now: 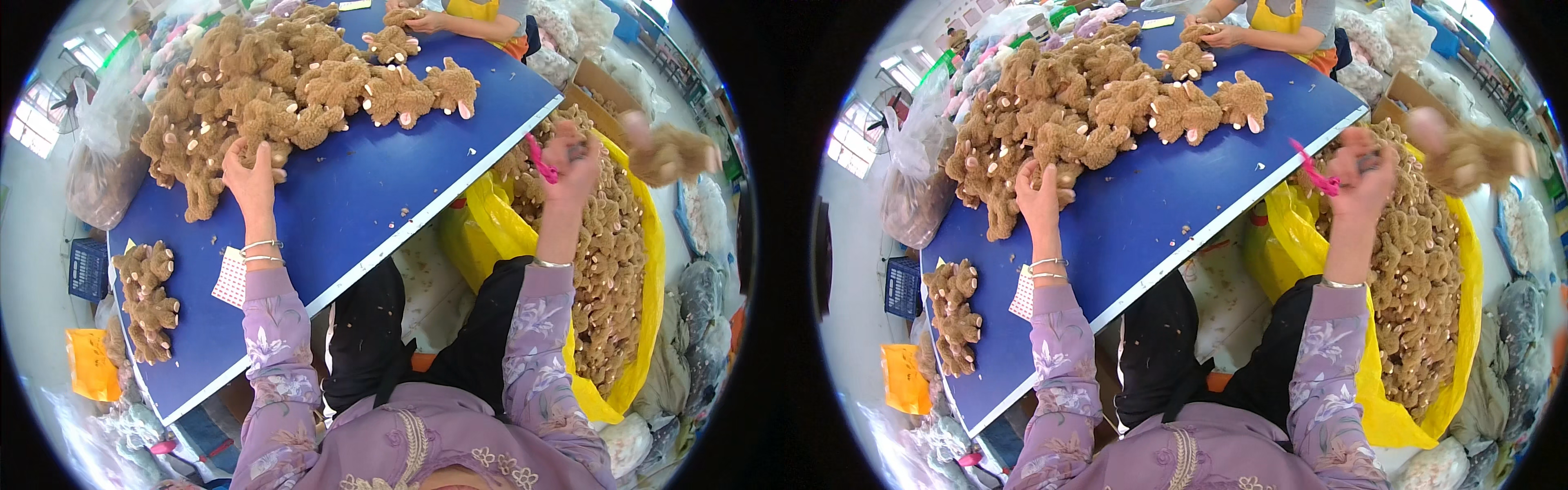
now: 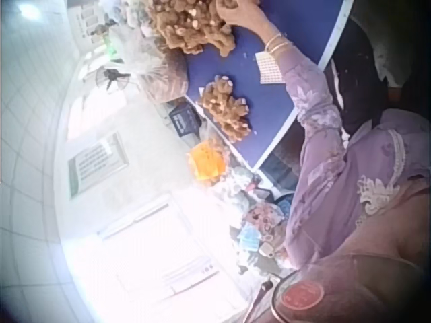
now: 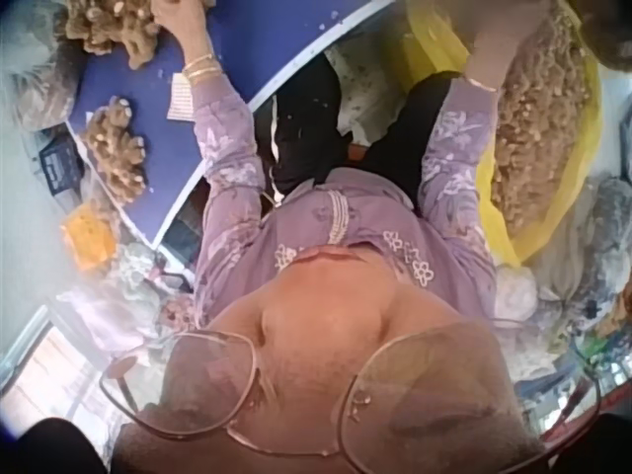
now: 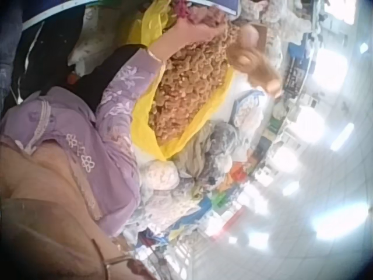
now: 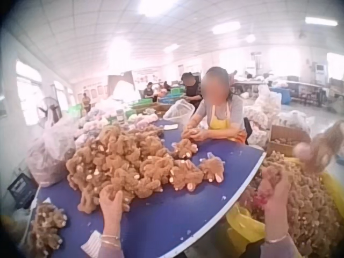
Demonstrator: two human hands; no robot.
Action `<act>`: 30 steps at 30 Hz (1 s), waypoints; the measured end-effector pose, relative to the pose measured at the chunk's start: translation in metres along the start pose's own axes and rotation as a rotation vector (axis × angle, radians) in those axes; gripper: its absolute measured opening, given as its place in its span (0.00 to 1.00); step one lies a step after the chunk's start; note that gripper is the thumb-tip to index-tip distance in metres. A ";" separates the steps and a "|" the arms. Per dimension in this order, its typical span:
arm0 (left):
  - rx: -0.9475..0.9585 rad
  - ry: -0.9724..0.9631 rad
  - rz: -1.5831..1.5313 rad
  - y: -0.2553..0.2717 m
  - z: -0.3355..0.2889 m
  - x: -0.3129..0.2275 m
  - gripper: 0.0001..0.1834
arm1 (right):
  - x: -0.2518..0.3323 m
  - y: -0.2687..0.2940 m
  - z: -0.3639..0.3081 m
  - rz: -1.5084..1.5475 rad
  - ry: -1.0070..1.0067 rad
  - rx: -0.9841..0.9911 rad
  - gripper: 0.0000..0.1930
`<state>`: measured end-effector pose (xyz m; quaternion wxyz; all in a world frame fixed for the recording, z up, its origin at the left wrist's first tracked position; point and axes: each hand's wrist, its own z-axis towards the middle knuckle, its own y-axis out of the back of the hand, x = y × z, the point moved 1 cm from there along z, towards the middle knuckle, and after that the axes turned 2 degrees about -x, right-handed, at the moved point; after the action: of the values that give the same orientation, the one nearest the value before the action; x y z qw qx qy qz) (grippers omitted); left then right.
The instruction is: The person trims the fur on small brown stuffed animals using scissors. They pick up each toy, trim the surface, and place it back on the table. The person repeats this process for multiple toys throughout the clip.
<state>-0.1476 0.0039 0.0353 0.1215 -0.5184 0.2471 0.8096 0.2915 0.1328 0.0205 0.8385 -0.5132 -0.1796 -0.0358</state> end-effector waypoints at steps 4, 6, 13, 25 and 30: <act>0.055 -0.156 0.665 -0.002 0.001 0.051 0.34 | -0.073 -0.036 -0.007 -0.837 -0.208 -0.394 0.11; 0.197 -0.159 0.410 -0.008 -0.002 0.045 0.27 | -0.097 -0.054 -0.013 -0.927 -0.308 -0.307 0.10; 0.550 0.176 -0.529 -0.048 -0.069 0.019 0.17 | -0.152 -0.049 -0.026 -1.201 -0.384 -0.018 0.17; 0.823 0.261 -0.629 -0.061 -0.106 -0.015 0.16 | -0.152 -0.065 -0.032 -1.067 -0.445 -0.052 0.13; 0.748 0.306 -0.817 -0.060 -0.095 -0.006 0.12 | -0.151 -0.053 -0.029 -1.009 -0.357 -0.074 0.08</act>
<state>-0.0437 0.0055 -0.0083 0.5626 -0.6048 0.3111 0.4700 0.1454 0.0637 0.0021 0.6549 -0.3902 -0.5425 -0.3529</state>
